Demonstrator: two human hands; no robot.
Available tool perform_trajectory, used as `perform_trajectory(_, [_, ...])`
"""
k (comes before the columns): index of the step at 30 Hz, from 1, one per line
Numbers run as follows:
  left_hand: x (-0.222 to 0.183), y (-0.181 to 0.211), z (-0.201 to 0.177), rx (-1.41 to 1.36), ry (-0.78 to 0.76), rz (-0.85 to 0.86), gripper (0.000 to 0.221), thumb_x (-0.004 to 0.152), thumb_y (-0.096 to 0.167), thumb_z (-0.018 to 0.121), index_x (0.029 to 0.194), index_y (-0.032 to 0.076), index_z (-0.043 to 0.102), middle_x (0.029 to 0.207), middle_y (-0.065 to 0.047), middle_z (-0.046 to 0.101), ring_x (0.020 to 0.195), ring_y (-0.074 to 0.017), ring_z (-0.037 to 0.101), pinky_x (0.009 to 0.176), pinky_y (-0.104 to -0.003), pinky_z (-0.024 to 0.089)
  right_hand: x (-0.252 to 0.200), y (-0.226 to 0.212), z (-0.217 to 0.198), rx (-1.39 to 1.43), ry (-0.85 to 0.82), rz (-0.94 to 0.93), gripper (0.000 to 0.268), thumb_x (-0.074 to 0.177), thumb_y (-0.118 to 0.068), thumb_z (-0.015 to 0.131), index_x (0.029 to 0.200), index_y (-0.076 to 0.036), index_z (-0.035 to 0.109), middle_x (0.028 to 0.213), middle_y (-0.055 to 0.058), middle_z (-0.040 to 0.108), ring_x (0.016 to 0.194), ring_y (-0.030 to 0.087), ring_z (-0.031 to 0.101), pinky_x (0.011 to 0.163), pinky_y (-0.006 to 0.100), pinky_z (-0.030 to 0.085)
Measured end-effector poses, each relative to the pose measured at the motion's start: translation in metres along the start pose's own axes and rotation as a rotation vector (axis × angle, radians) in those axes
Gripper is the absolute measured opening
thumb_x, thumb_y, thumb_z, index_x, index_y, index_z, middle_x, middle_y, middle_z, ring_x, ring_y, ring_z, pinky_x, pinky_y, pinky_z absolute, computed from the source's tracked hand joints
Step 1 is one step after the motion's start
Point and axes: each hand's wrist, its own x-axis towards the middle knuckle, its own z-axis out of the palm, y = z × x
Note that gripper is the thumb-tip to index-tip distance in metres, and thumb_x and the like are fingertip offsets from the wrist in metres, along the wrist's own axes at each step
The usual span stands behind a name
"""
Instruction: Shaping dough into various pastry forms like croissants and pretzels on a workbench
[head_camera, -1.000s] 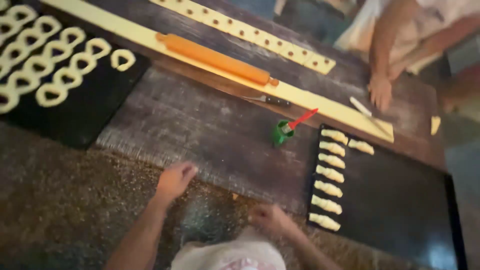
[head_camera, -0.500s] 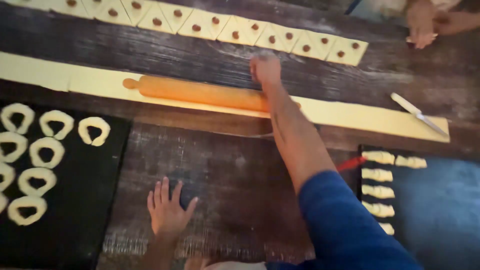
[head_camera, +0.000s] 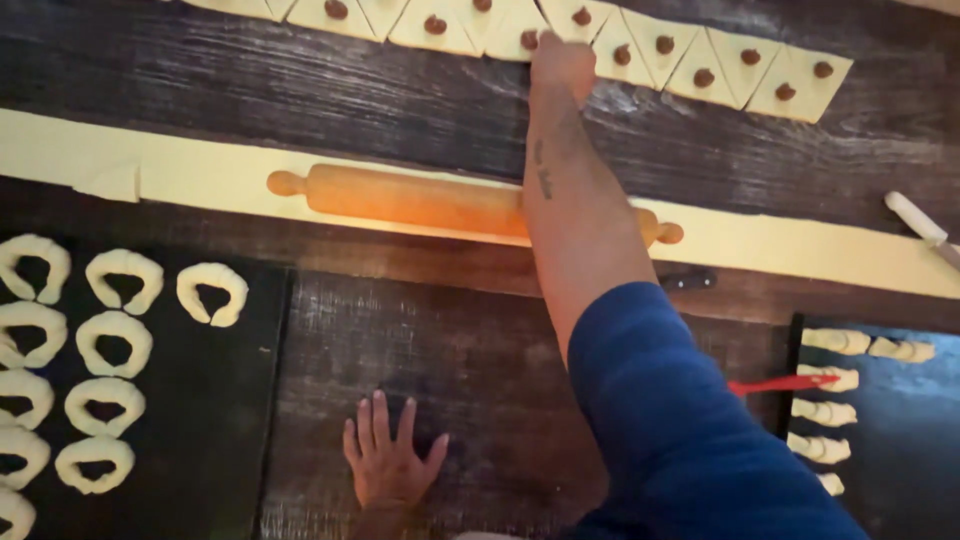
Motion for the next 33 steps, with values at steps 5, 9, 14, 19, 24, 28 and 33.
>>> perform_trajectory(5, [-0.002, -0.001, -0.003, -0.029, 0.029, 0.004, 0.071, 0.079, 0.072, 0.064, 0.132, 0.025, 0.067, 0.153, -0.019, 0.052, 0.140, -0.0405, 0.050, 0.115, -0.062, 0.039, -0.049, -0.019, -0.025, 1.323, 0.009, -0.168, 0.035, 0.074, 0.010, 0.062, 0.091, -0.010, 0.039, 0.062, 0.018, 0.052, 0.037, 0.020, 0.048, 0.027, 0.033, 0.035])
perform_trajectory(9, [-0.005, -0.002, -0.003, -0.054, 0.026, 0.025, 0.076, 0.082, 0.076, 0.058, 0.138, 0.026, 0.061, 0.156, -0.021, 0.049, 0.145, -0.0421, 0.046, 0.117, -0.063, 0.035, -0.146, 0.020, -0.114, 1.404, -0.111, -0.344, 0.034, 0.062, 0.006, 0.061, 0.062, -0.017, 0.037, 0.046, 0.002, 0.033, 0.031, 0.016, 0.043, 0.025, 0.030, 0.015])
perform_trajectory(14, [0.028, 0.012, 0.067, -1.143, -0.040, -0.088, 0.041, 0.103, 0.030, 0.058, 0.138, 0.009, 0.066, 0.129, -0.023, 0.066, 0.124, -0.0396, 0.061, 0.106, -0.054, 0.048, -0.350, 0.137, -0.186, 1.431, -0.395, -0.103, 0.032, 0.081, 0.010, 0.059, 0.076, -0.020, 0.047, 0.067, -0.011, 0.045, 0.083, 0.017, 0.076, 0.072, 0.023, 0.060])
perform_trajectory(19, [0.053, 0.021, -0.056, -2.558, -0.945, -0.596, 0.074, 0.098, 0.073, 0.039, 0.141, 0.017, 0.060, 0.141, -0.013, 0.063, 0.125, -0.0327, 0.065, 0.108, -0.051, 0.052, -0.495, 0.295, -0.223, 0.570, -0.341, -0.174, 0.023, 0.081, -0.010, 0.077, 0.100, -0.018, 0.066, 0.084, 0.000, 0.063, 0.078, 0.021, 0.071, 0.060, 0.030, 0.055])
perform_trajectory(24, [0.013, -0.009, -0.132, -2.030, -1.073, -0.776, 0.066, 0.097, 0.048, 0.067, 0.121, -0.014, 0.067, 0.117, -0.032, 0.069, 0.104, -0.0423, 0.073, 0.089, -0.055, 0.062, -0.522, 0.346, -0.260, -0.003, -0.114, -0.478, 0.049, 0.096, -0.033, 0.075, 0.132, -0.001, 0.064, 0.121, 0.031, 0.065, 0.117, 0.050, 0.062, 0.098, 0.059, 0.052])
perform_trajectory(28, [-0.012, -0.014, -0.085, -1.567, -1.003, -0.342, 0.041, 0.096, 0.044, 0.068, 0.107, 0.007, 0.080, 0.105, -0.013, 0.075, 0.102, -0.0266, 0.070, 0.091, -0.038, 0.053, -0.507, 0.397, -0.233, 0.493, -0.651, -0.063, 0.024, 0.096, -0.026, 0.073, 0.107, -0.005, 0.070, 0.080, 0.009, 0.068, 0.069, 0.020, 0.071, 0.058, 0.036, 0.061])
perform_trajectory(33, [-0.035, -0.023, -0.020, -1.395, -0.997, -0.191, 0.036, 0.095, 0.051, 0.074, 0.100, 0.017, 0.084, 0.081, -0.003, 0.079, 0.070, -0.0184, 0.077, 0.053, -0.033, 0.061, -0.512, 0.443, -0.215, 0.594, -0.735, 0.036, 0.029, 0.093, -0.018, 0.075, 0.110, 0.003, 0.065, 0.080, 0.019, 0.073, 0.065, 0.025, 0.077, 0.055, 0.035, 0.065])
